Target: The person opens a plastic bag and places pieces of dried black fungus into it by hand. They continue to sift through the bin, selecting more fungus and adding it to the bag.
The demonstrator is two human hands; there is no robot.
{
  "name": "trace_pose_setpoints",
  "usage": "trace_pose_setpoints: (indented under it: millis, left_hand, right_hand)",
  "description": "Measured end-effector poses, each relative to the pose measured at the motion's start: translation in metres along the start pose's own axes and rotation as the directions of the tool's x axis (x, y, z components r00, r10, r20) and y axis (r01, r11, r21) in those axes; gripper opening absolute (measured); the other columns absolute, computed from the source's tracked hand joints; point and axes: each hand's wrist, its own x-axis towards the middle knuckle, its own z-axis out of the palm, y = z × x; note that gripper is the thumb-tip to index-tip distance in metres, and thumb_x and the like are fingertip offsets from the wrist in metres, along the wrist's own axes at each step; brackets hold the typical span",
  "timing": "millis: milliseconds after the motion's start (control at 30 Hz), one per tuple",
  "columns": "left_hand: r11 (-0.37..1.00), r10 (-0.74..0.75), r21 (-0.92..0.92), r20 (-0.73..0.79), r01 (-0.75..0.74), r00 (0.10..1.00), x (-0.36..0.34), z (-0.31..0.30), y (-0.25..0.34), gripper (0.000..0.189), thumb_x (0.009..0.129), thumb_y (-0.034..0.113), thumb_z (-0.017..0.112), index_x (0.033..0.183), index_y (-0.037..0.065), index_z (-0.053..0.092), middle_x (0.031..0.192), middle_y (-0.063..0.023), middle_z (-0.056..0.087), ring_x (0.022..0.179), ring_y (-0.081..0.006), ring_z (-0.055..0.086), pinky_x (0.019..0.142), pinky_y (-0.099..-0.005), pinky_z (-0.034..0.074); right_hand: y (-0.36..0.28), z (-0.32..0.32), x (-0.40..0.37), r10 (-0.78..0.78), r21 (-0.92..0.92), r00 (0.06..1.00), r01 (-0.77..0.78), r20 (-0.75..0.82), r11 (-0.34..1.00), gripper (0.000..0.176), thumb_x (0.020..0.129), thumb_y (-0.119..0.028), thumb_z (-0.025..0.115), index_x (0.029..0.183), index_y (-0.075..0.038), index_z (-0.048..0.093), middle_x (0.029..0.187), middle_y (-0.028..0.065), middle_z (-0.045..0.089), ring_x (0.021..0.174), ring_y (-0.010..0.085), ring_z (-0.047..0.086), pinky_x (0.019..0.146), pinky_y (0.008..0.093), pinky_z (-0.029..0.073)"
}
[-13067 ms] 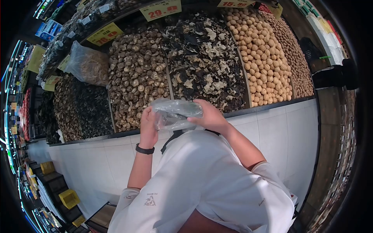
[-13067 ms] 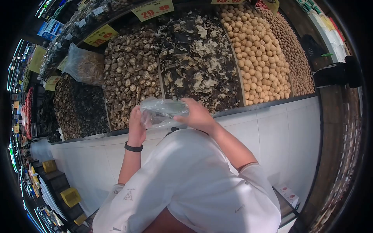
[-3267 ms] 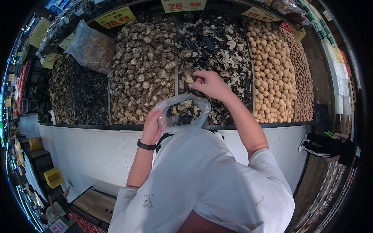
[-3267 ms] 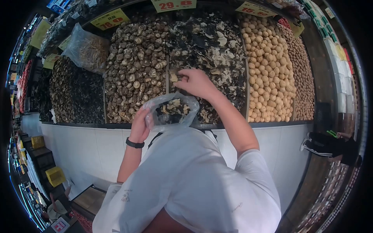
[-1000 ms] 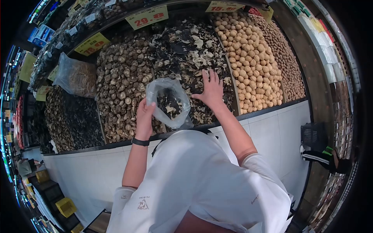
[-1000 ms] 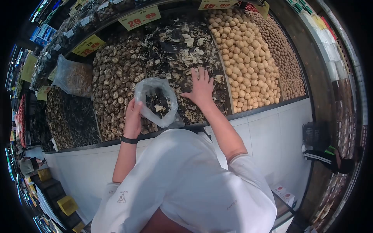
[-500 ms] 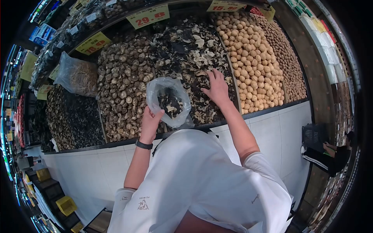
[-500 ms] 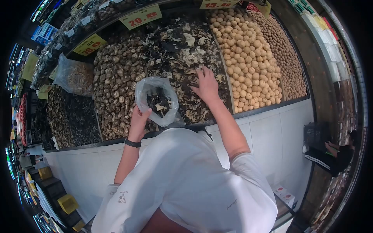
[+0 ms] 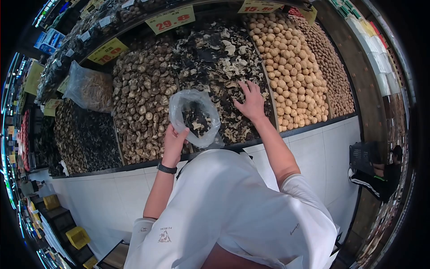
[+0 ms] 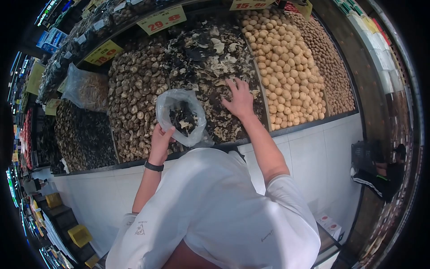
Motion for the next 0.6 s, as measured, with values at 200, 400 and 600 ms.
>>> trace_pose_setpoints:
  millis: [200,400,600]
  left_hand:
    - [1.0,-0.011,-0.009,0.012,0.011,1.0,-0.002,0.0,0.001,0.033,0.094,0.017,0.069,0.121,0.006,0.054,0.1,-0.0004,0.064,0.084,-0.0074,0.061,0.067,-0.0231,0.05]
    - [0.999,-0.024,-0.036,0.01,0.024,1.0,-0.001,0.0,0.002,0.028,0.095,0.009,0.064,0.121,0.006,0.054,0.098,0.0007,0.064,0.082,-0.006,0.06,0.064,-0.0221,0.049]
    - [1.0,-0.007,-0.025,0.032,0.008,0.999,0.001,-0.003,-0.001,0.032,0.095,0.015,0.066,0.122,0.006,0.054,0.1,-0.0003,0.064,0.083,-0.0076,0.061,0.067,-0.0231,0.05]
  right_hand:
    - [0.014,-0.002,0.004,-0.014,0.146,0.975,0.047,-0.221,0.988,0.071,0.072,-0.027,0.083,0.136,-0.013,0.056,0.131,0.0165,0.057,0.123,0.0368,0.053,0.103,0.0445,0.047]
    - [0.027,-0.004,0.014,0.335,0.626,0.902,-0.098,-0.273,0.774,0.073,0.072,-0.023,0.085,0.137,-0.012,0.055,0.13,0.0095,0.06,0.119,0.0254,0.058,0.1,0.0353,0.046]
    - [0.015,-0.024,0.032,0.444,0.919,0.867,0.04,-0.227,0.392,0.062,0.085,-0.013,0.076,0.14,-0.001,0.05,0.13,0.0096,0.057,0.117,0.0194,0.056,0.098,0.0313,0.046]
